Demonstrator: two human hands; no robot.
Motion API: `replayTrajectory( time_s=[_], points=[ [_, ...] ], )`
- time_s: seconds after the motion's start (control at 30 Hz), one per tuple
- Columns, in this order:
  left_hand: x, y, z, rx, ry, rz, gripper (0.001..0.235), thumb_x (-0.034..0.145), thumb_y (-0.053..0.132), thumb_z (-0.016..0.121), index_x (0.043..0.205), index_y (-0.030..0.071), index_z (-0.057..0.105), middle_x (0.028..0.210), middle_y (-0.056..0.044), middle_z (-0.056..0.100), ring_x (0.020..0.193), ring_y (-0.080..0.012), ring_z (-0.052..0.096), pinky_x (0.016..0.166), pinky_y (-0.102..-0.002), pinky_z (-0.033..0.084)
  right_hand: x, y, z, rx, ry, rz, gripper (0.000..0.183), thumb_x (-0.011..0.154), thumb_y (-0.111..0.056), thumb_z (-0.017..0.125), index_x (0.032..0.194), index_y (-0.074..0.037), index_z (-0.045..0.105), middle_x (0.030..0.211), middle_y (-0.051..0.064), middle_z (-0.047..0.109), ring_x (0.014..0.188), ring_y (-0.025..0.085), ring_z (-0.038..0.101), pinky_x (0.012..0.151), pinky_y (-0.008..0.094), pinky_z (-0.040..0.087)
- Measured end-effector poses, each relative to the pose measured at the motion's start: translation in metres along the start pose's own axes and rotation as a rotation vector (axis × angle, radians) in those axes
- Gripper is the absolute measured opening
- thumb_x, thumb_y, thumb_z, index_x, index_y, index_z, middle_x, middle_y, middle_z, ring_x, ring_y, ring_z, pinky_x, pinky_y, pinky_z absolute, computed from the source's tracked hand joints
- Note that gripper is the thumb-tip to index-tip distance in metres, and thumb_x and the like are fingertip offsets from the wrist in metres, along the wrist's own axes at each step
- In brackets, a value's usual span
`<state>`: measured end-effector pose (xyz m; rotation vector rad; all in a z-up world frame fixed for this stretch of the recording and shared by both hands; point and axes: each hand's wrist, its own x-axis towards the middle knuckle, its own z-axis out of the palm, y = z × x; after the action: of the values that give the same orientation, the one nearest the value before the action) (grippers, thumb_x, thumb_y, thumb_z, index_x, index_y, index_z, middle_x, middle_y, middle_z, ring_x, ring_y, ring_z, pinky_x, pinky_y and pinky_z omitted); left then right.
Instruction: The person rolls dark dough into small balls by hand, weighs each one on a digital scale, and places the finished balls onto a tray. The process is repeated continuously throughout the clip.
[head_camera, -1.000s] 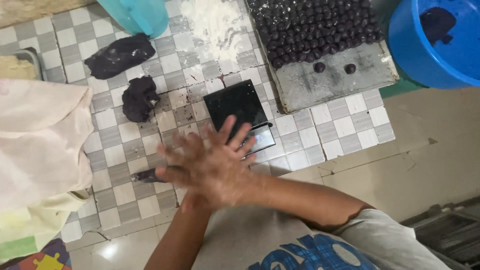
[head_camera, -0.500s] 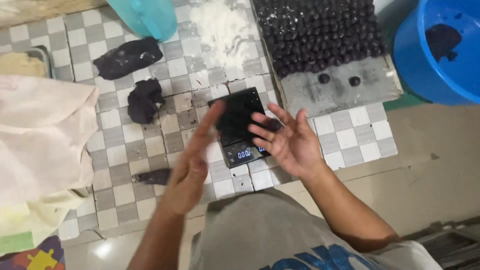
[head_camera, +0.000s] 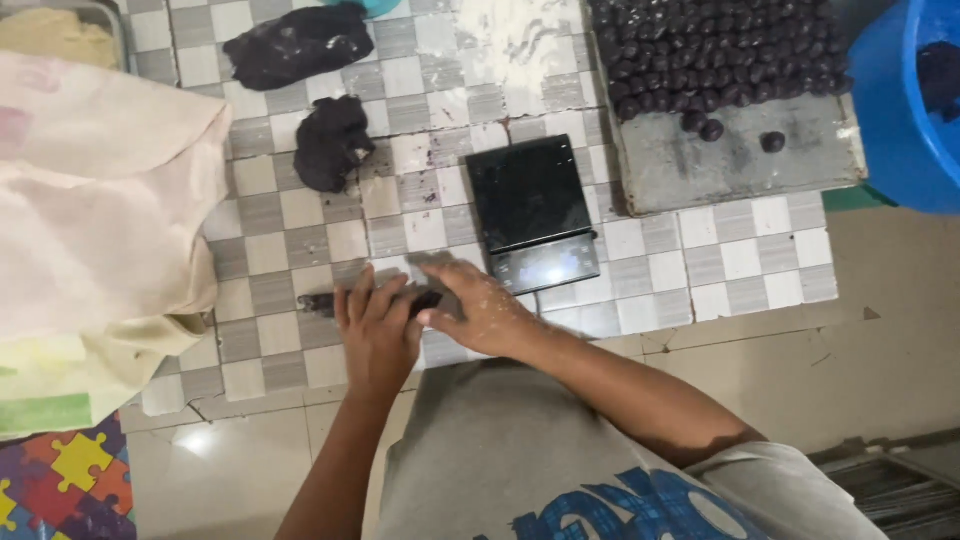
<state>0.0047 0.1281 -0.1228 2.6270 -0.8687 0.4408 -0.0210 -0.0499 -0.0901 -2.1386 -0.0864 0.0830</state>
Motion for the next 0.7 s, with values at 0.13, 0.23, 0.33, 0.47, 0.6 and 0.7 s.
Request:
replayTrajectory(
  time_s=[0.13, 0.23, 0.33, 0.47, 0.6, 0.7],
  points=[
    [0.002, 0.000, -0.015, -0.076, -0.025, -0.031, 0.017, 0.077, 0.031, 0.061, 0.090, 0.021, 0.067, 0.113, 0.005, 0.060, 0.125, -0.0274, 0.043, 0.104, -0.054, 0.023, 0.012, -0.006, 0.023, 0.013, -0.021, 0.100, 0.027, 0.075, -0.027, 0.070, 0.099, -0.017, 0.066, 0.090, 0.006, 0.067, 0.092, 0.029, 0.065, 0.081, 0.039, 0.052],
    [0.003, 0.000, -0.016, -0.130, -0.067, -0.060, 0.019, 0.072, 0.030, 0.067, 0.088, 0.020, 0.067, 0.116, 0.005, 0.059, 0.125, -0.0282, 0.042, 0.104, -0.056, 0.021, 0.008, -0.003, 0.024, 0.059, 0.036, 0.226, 0.023, 0.071, -0.029, 0.074, 0.090, -0.019, 0.069, 0.084, 0.003, 0.069, 0.086, 0.025, 0.067, 0.075, 0.035, 0.053],
    [0.004, -0.005, -0.022, -0.195, -0.085, -0.046, 0.022, 0.071, 0.030, 0.071, 0.089, 0.019, 0.067, 0.114, 0.003, 0.059, 0.127, -0.0304, 0.040, 0.105, -0.057, 0.019, 0.007, -0.012, 0.004, 0.187, 0.108, 0.257, 0.020, 0.067, -0.016, 0.071, 0.088, -0.013, 0.071, 0.082, 0.012, 0.069, 0.081, 0.029, 0.067, 0.073, 0.037, 0.054],
    [-0.004, -0.017, -0.024, -0.306, -0.098, -0.062, 0.019, 0.078, 0.034, 0.068, 0.090, 0.019, 0.068, 0.115, 0.002, 0.058, 0.126, -0.0314, 0.039, 0.103, -0.057, 0.020, 0.004, -0.025, -0.060, -0.082, 0.563, -0.099, 0.025, 0.074, -0.005, 0.068, 0.099, -0.008, 0.068, 0.093, 0.012, 0.062, 0.090, 0.030, 0.061, 0.078, 0.036, 0.050],
    [-0.011, -0.024, -0.013, -0.378, -0.111, 0.008, 0.023, 0.081, 0.035, 0.066, 0.098, 0.020, 0.067, 0.115, -0.001, 0.058, 0.126, -0.0320, 0.040, 0.105, -0.057, 0.018, 0.020, -0.002, -0.085, -0.552, 0.746, -0.246, 0.041, 0.074, 0.003, 0.066, 0.115, 0.003, 0.061, 0.114, 0.019, 0.054, 0.107, 0.038, 0.054, 0.091, 0.042, 0.044],
    [-0.006, -0.022, -0.022, -0.387, -0.085, 0.003, 0.024, 0.081, 0.035, 0.067, 0.099, 0.019, 0.067, 0.101, -0.001, 0.063, 0.118, -0.0274, 0.048, 0.106, -0.055, 0.016, 0.024, -0.011, -0.043, -0.752, 0.663, -0.151, 0.045, 0.073, -0.014, 0.075, 0.115, -0.002, 0.061, 0.118, 0.023, 0.054, 0.116, 0.042, 0.046, 0.099, 0.050, 0.034]
  ],
)
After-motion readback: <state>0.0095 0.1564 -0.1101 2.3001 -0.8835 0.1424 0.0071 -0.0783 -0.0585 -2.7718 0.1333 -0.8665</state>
